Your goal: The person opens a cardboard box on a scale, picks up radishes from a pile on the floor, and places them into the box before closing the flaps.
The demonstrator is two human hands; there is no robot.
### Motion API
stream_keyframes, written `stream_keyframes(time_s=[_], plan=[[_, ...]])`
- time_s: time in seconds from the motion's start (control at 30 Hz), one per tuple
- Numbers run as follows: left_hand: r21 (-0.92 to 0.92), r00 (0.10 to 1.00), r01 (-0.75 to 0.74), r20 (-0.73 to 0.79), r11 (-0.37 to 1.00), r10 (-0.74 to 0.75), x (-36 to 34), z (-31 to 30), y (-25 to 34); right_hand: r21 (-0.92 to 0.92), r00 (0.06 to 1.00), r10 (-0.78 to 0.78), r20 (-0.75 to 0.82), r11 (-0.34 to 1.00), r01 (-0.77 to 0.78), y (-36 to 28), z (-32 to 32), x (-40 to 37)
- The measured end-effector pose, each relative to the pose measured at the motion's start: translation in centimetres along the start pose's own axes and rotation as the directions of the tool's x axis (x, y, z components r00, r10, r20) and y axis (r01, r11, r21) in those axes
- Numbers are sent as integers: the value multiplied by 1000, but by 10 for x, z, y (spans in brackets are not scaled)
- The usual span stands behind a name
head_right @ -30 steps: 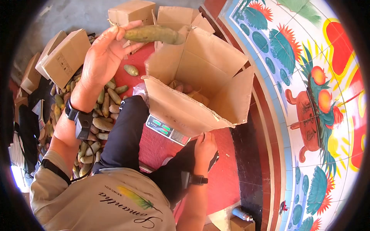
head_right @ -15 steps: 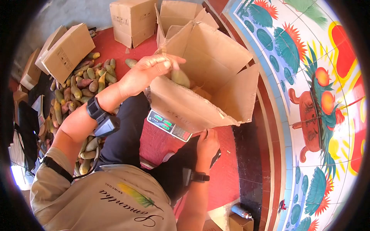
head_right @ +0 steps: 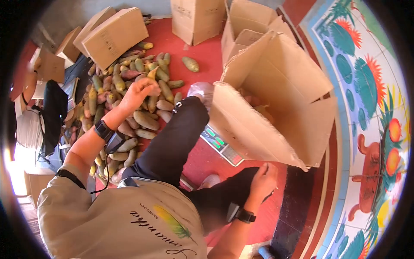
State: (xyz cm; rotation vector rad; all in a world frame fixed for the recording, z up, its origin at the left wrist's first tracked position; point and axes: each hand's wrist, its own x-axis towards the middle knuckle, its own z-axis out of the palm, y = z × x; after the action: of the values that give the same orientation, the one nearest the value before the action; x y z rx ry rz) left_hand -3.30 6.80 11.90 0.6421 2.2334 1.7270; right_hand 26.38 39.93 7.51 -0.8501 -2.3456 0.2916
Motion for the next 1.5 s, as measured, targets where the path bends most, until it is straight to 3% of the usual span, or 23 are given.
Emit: stream_keyframes(time_s=[0.07,0.13,0.2,0.27,0.3,0.33,0.37,0.4,0.43,0.5,0.6,0.63,0.77,0.83,0.87,0.93,1.13,1.2,1.3,1.33,1.4,1.47,1.5], plan=[[93,995,83,-58,992,-78,-19,-38,-71,-6,1000,-13,-5,1000,13,0,1,1],[307,984,152,-140,940,-113,-49,-67,-98,0,1000,-6,6,1000,6,-1,1,1],[383,962,238,-222,892,-161,-79,-95,-147,-10,1000,-8,15,1000,8,-3,1,2],[424,887,455,-292,783,-357,-114,-124,-200,-15,999,-29,17,999,30,-3,1,2],[594,894,447,-277,668,-352,-136,-141,-237,-27,999,-22,28,999,23,-2,1,2],[740,900,419,-261,526,-349,-157,-156,-272,-37,999,-16,38,999,17,-2,2,2],[945,906,177,-48,274,-419,-178,-168,-305,-41,999,2,46,999,0,-2,2,2],[990,832,-139,131,26,-539,-196,-175,-322,-35,999,-2,52,999,4,1,3,2],[991,830,-131,122,23,-544,-210,-173,-319,-46,999,-31,39,998,33,4,4,2],[960,832,261,-171,99,-529,-231,-155,-295,-62,997,-69,31,996,71,6,5,2],[636,631,742,-553,214,-544,-243,-130,-249,-65,997,-63,45,996,66,3,5,2],[590,581,779,-551,213,-599,-240,-131,-242,-85,996,-60,63,994,65,5,5,1],[572,551,798,-569,188,-610,-243,-138,-260,-114,995,-86,58,989,92,13,11,1],[536,424,842,-585,62,-692,-240,-139,-266,-109,990,-141,30,984,143,14,12,2],[536,424,842,-582,65,-694,-235,-138,-259,-113,989,-142,30,983,145,13,13,2],[480,303,876,-476,45,-825,-221,-134,-240,-122,988,-149,36,981,152,13,13,2],[566,309,824,-410,27,-858,-232,-151,-295,-136,984,-171,44,975,176,9,12,3],[571,313,820,-379,46,-871,-227,-151,-289,-135,984,-174,40,975,178,8,12,4],[492,247,869,-344,50,-906,-225,-146,-275,-152,988,-116,100,980,131,3,8,3],[475,260,875,-293,96,-920,-230,-144,-274,-172,986,-58,158,981,86,2,6,3],[454,274,880,-247,139,-929,-240,-140,-275,-159,987,-94,132,980,115,5,9,4],[652,426,747,-322,128,-845,-260,-129,-278,-150,987,-124,103,979,138,5,9,3],[654,423,746,-319,126,-848,-264,-126,-278,-149,987,-107,119,981,124,2,8,4]])
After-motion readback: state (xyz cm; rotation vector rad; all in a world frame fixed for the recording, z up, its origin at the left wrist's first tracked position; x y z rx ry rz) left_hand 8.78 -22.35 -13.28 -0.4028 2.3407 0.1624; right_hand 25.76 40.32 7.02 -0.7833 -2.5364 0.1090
